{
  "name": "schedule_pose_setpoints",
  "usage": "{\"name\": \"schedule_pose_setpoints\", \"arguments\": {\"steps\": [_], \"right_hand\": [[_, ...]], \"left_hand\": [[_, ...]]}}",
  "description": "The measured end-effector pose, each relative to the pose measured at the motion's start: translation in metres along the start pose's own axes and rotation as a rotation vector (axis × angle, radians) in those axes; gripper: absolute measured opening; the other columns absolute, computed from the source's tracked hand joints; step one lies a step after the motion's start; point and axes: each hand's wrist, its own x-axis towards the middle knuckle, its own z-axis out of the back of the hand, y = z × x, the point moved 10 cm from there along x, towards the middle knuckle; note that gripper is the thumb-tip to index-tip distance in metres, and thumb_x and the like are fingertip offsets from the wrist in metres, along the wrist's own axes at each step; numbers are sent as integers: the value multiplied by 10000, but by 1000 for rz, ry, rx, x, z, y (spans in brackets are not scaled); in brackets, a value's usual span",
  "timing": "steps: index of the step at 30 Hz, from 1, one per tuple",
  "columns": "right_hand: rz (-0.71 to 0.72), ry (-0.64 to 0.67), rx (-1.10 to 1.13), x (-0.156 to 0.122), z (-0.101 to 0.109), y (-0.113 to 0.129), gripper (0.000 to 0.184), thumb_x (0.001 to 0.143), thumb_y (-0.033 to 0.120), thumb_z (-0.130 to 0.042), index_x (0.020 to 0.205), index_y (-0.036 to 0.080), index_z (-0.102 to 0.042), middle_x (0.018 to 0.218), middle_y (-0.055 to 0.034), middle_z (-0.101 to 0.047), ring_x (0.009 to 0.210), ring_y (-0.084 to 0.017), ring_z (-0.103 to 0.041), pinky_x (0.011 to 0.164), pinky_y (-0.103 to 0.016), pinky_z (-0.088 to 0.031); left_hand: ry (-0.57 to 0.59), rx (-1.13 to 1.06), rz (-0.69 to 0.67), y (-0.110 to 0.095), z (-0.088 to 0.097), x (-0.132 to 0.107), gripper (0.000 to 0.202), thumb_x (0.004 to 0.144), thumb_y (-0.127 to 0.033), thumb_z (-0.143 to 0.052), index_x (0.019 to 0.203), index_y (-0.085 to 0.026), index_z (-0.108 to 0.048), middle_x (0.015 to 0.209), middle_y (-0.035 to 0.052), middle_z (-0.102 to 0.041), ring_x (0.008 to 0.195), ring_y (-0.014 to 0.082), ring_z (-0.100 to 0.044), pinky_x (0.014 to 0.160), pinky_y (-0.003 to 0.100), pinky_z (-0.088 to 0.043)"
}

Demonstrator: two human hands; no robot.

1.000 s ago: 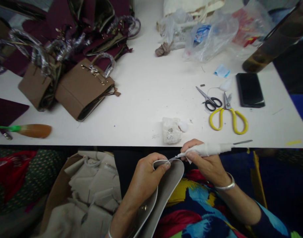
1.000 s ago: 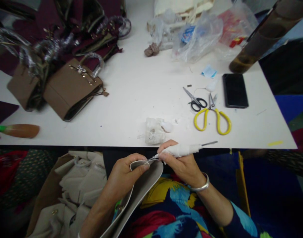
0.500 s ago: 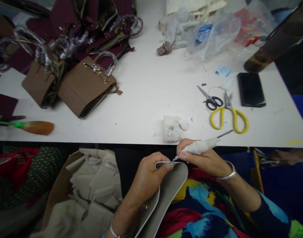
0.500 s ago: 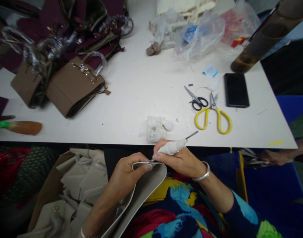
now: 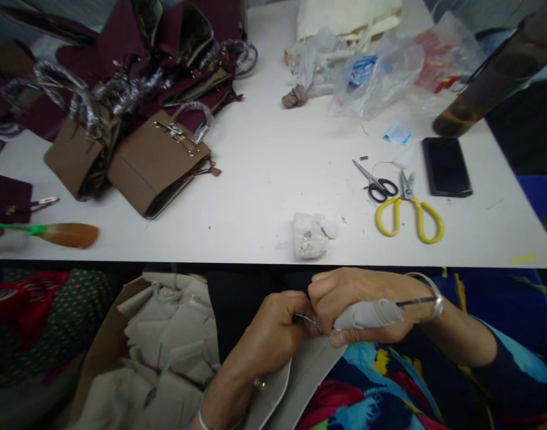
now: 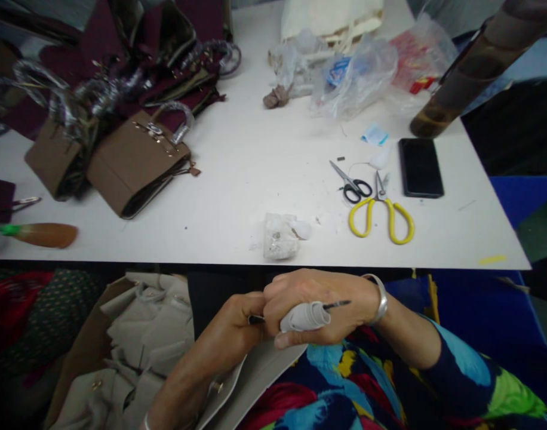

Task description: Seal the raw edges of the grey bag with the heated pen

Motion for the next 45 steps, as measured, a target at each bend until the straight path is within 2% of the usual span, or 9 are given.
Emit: {"name": "schedule_pose_setpoints", "arguments": {"steps": [3,6,8,12,15,27,38,42,45], "right_hand": [[13,20,38,-1,5,8,350,1046,437,-581,819,178,-645,848,-75,-656,826,-180,-586,814,-334,-484],[15,-101,141,-11,22,5,273,1036,354,-606,841,176,-674,832,-70,-662,820,-179,-612,785,-317,-505],[-39,-316,140,-24,39,-9,217,1025,321,-629,874,180,-696,827,-58,-670,814,-180,-629,763,-307,-515],[-264,-1007,-104,-78,70,-39,114,1016,302,-667,955,219,-714,848,-11,-685,778,-147,-632,730,-263,-510],[-355,-1227,-290,-96,65,-40,79,992,298,-704,994,223,-728,893,-9,-724,788,-148,-658,755,-266,-527],[-317,-1081,-523,-77,54,-32,65,982,248,-713,1037,213,-721,981,-32,-772,904,-177,-728,871,-303,-571],[-253,-1061,-618,-70,49,-26,72,971,203,-714,1042,202,-705,939,-37,-760,843,-172,-717,804,-301,-561],[-320,-1166,-439,-83,51,-32,50,969,248,-717,1002,212,-727,893,-26,-741,771,-167,-688,740,-296,-550],[-311,-1078,-116,-72,44,-49,107,999,304,-682,977,210,-728,829,-13,-715,697,-150,-654,639,-269,-528]], "left_hand": [[19,-25,0,-2,-1,0,109,777,-100,-679,730,-160,-757,802,21,-693,806,184,-630,733,278,-439],[-16,-40,19,-1,4,-1,76,765,-146,-706,702,-165,-743,785,22,-687,807,189,-634,735,278,-437],[-104,-61,43,4,15,-1,70,761,-185,-713,694,-168,-727,771,23,-681,793,192,-628,732,283,-439],[-379,-82,141,21,49,-9,117,798,-291,-709,770,-177,-713,721,12,-665,703,185,-586,673,291,-431],[-522,-95,187,29,68,-15,151,815,-324,-706,834,-176,-730,753,28,-705,718,203,-611,695,310,-459],[-551,-172,203,35,72,-11,113,781,-295,-733,774,-184,-752,719,22,-705,694,190,-611,683,296,-462],[-477,-244,223,41,67,-10,164,782,-334,-764,805,-172,-759,744,29,-714,695,183,-605,679,289,-464],[-492,-236,210,38,68,-10,127,773,-304,-757,789,-178,-761,725,16,-703,686,175,-601,675,281,-457],[-477,-228,196,36,67,-10,115,760,-295,-758,775,-182,-764,712,15,-696,672,176,-595,665,288,-452]]}}
